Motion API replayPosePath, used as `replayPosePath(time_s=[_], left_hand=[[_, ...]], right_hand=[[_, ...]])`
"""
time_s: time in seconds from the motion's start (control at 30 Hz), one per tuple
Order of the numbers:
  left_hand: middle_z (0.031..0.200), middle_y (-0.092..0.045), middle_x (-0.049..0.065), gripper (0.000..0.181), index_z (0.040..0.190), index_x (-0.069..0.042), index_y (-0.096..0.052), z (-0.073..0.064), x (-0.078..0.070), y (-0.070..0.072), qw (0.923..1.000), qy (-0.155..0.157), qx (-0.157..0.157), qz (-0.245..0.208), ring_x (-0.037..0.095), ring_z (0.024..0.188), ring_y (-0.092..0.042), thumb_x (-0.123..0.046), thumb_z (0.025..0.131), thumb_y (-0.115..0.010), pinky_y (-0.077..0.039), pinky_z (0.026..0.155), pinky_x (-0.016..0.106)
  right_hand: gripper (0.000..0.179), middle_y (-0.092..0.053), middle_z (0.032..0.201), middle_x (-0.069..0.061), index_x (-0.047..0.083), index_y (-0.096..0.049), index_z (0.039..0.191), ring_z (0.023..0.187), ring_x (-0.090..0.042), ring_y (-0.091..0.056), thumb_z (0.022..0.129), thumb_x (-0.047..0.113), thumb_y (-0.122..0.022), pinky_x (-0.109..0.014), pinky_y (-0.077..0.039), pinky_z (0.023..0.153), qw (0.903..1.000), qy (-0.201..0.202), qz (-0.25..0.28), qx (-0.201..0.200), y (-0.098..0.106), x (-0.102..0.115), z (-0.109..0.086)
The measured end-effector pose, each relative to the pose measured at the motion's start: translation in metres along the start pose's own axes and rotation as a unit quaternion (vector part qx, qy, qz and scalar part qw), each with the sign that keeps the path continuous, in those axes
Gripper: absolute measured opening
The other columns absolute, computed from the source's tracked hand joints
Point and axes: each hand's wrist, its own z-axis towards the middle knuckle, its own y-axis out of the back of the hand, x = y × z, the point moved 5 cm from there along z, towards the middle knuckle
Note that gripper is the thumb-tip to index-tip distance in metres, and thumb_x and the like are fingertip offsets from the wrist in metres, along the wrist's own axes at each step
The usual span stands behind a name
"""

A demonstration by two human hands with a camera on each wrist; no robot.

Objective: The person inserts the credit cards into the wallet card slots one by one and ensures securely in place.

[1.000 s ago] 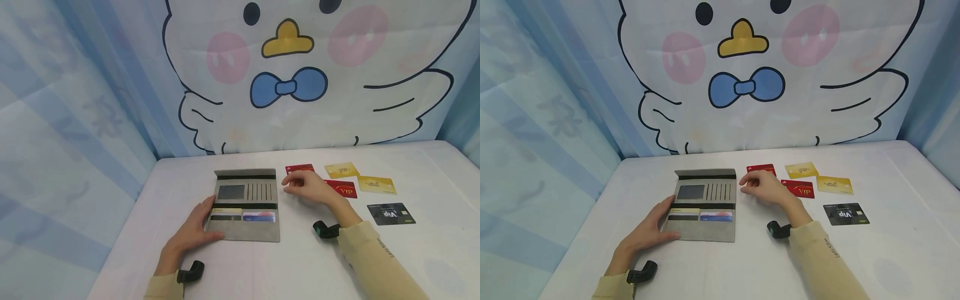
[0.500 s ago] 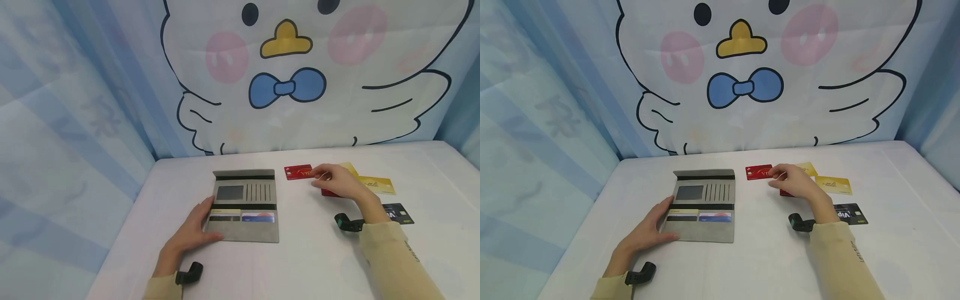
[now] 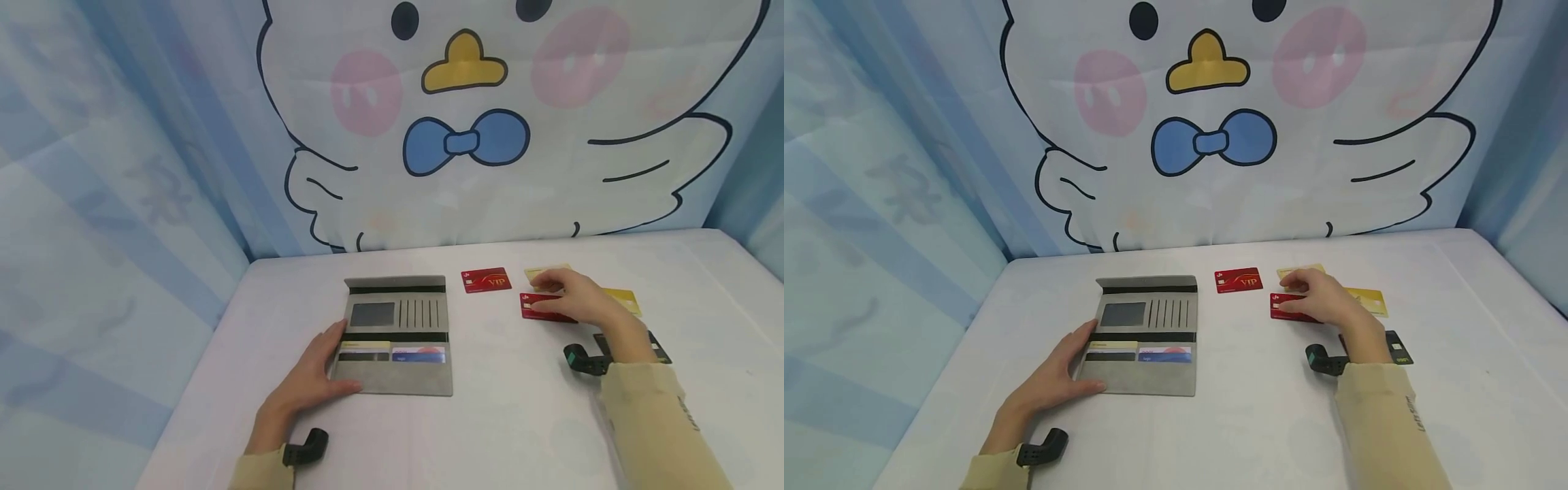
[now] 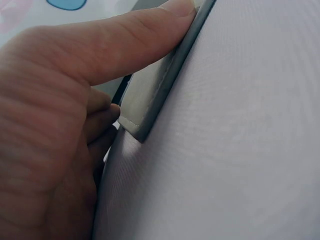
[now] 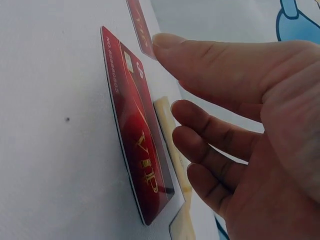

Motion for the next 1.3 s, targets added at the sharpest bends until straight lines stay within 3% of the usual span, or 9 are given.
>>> replayPosePath(time_s=[0.23, 0.6, 0.9, 1.3], left_hand=[[0.166, -0.021, 0.012, 0.115, 0.162, -0.009, -0.02, 0.0, 0.002, 0.0, 1.0, 0.001, 0.0, 0.0, 0.036, 0.151, -0.017, -0.051, 0.075, -0.084, -0.017, 0.12, 0.055], [0.166, -0.021, 0.011, 0.115, 0.162, -0.009, -0.02, 0.001, 0.0, 0.001, 1.0, 0.003, 0.001, -0.001, 0.035, 0.151, -0.017, -0.048, 0.075, -0.085, -0.017, 0.12, 0.054], [0.166, -0.021, 0.012, 0.115, 0.162, -0.009, -0.02, -0.001, 0.0, 0.001, 1.0, 0.001, 0.001, 0.0, 0.035, 0.151, -0.017, -0.05, 0.075, -0.084, -0.016, 0.121, 0.055], [0.164, -0.025, 0.015, 0.112, 0.161, -0.005, -0.023, -0.001, -0.002, 0.001, 0.9999, -0.014, -0.005, -0.003, 0.038, 0.15, -0.02, -0.047, 0.077, -0.084, -0.018, 0.12, 0.057]], right_hand=[[0.062, -0.052, 0.132, -0.032, -0.008, -0.054, 0.133, 0.118, -0.046, -0.047, 0.086, 0.023, -0.081, -0.065, -0.042, 0.101, 0.9996, 0.002, -0.014, 0.023, -0.004, -0.008, 0.001], [0.058, -0.054, 0.121, -0.028, -0.008, -0.055, 0.126, 0.113, -0.045, -0.044, 0.085, 0.022, -0.082, -0.063, -0.043, 0.095, 0.9989, -0.015, -0.043, 0.009, -0.005, -0.012, 0.002], [0.056, -0.052, 0.123, -0.03, -0.007, -0.049, 0.127, 0.11, -0.043, -0.047, 0.088, 0.021, -0.079, -0.063, -0.043, 0.098, 0.9998, -0.016, -0.012, 0.003, -0.005, -0.014, 0.002], [0.043, -0.053, 0.125, -0.025, 0.001, -0.057, 0.13, 0.112, -0.042, -0.047, 0.095, 0.021, -0.072, -0.056, -0.048, 0.095, 0.9993, -0.014, 0.023, -0.026, -0.003, -0.013, 0.0]])
